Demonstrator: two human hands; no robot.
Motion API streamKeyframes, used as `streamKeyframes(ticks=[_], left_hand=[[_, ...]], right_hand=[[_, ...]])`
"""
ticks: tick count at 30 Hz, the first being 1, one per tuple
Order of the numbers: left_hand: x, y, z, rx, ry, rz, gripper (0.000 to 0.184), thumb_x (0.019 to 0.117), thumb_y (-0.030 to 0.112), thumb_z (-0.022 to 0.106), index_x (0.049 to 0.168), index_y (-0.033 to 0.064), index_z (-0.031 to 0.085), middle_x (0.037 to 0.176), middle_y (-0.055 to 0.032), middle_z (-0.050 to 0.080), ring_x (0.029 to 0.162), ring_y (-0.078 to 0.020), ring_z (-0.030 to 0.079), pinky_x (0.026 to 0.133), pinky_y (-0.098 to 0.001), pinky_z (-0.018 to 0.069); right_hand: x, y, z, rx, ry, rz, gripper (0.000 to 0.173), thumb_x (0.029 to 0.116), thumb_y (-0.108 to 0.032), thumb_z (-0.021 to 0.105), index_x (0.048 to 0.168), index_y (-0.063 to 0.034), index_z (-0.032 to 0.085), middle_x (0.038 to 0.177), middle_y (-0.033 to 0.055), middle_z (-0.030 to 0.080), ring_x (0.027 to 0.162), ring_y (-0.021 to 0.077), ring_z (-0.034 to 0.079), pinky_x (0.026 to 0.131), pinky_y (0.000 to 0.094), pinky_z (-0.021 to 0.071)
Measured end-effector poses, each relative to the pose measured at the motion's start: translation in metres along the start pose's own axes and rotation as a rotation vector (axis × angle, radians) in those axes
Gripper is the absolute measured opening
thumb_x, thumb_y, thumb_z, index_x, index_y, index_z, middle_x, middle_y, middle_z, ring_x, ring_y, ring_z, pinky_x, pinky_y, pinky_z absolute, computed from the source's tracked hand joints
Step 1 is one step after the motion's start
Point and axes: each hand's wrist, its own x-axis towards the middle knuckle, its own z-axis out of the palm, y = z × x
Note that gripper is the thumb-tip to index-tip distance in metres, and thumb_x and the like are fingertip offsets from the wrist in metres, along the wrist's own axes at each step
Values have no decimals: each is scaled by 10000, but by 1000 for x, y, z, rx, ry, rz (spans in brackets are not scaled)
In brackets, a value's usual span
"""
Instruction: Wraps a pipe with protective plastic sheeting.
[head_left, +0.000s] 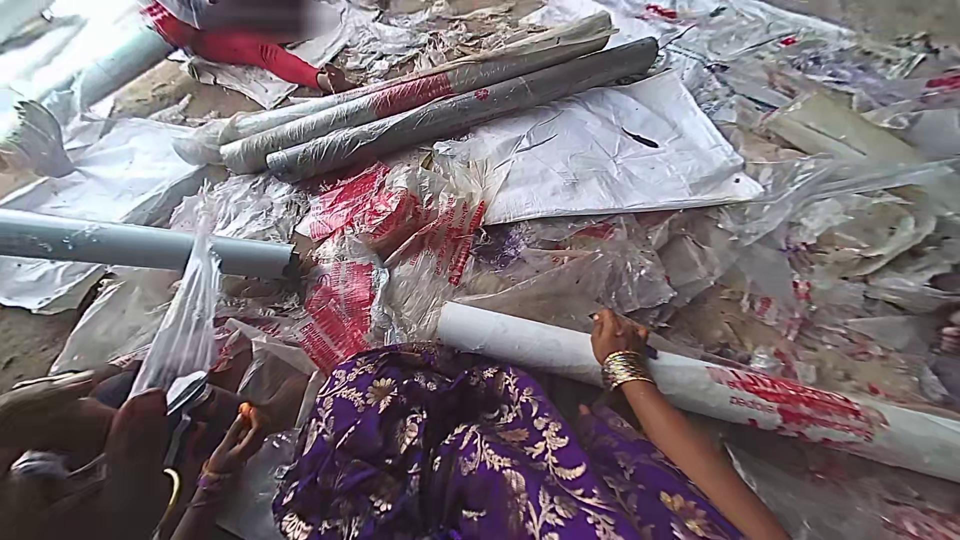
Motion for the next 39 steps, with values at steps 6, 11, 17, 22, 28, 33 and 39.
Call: streamKeyframes(ticks=[6, 11, 17, 22, 28, 33, 39], left_hand=[[28, 50, 195, -30, -1135, -527, 436, 1108, 296, 446, 1457, 54, 545, 1428, -277, 552, 1332, -449, 533, 1099, -632, 389], [-12, 53, 308, -46, -1443, -766, 578, 1101, 434, 425, 1241, -83, 639, 1333, -309, 608, 1304, -420, 567, 1093, -597, 406], [-51, 46, 306, -594, -1001, -770, 295, 1064, 89, 510, 1220, -140, 614, 1135, -250, 676, 1043, -233, 650, 991, -397, 491], [-52, 40, 314, -330, -1232, -585, 302, 1015, 105, 617, 1229, -108, 643, 1299, -292, 637, 1272, -387, 593, 1124, -516, 407], [-28, 52, 306, -287, -979, -415, 438, 999, 79, 601, 1427, -6, 560, 1325, -244, 637, 1266, -402, 588, 1113, -524, 420], [5, 60, 314, -124, -1109, -89, 303, 1028, 132, 565, 1292, 103, 712, 1298, -188, 673, 1249, -426, 585, 1055, -598, 427], [25, 51, 329, -101, -1227, 177, 216, 1012, 86, 573, 1110, 45, 761, 1221, -177, 702, 1228, -413, 596, 1025, -610, 433]], right_hand=[[-27, 20, 16, 10, 231, -193, 335, 1058, -128, 451, 1154, 96, 680, 1222, 322, 664, 1178, 522, 612, 969, 683, 424], [-29, 24, 25, 25, 341, -237, 302, 1031, -114, 488, 1086, 96, 697, 1156, 319, 686, 1101, 539, 638, 901, 687, 445], [-42, 26, 16, 117, 506, -233, 286, 1013, -93, 494, 1008, 112, 693, 1038, 329, 686, 984, 537, 663, 804, 685, 461], [-45, 39, 16, 103, 581, -197, 307, 1024, -97, 466, 1030, 110, 693, 1041, 312, 711, 1011, 509, 686, 929, 693, 428], [-25, 47, 27, 53, 490, -214, 300, 1013, -97, 486, 1073, 115, 690, 1172, 341, 671, 1140, 539, 634, 957, 723, 414], [-27, 48, 33, 18, 576, -255, 285, 987, -107, 508, 984, 103, 701, 1065, 340, 677, 1026, 554, 655, 844, 693, 471], [-24, 51, 36, 7, 597, -257, 308, 988, -139, 491, 967, 84, 703, 1050, 336, 675, 1014, 549, 653, 824, 683, 473]])
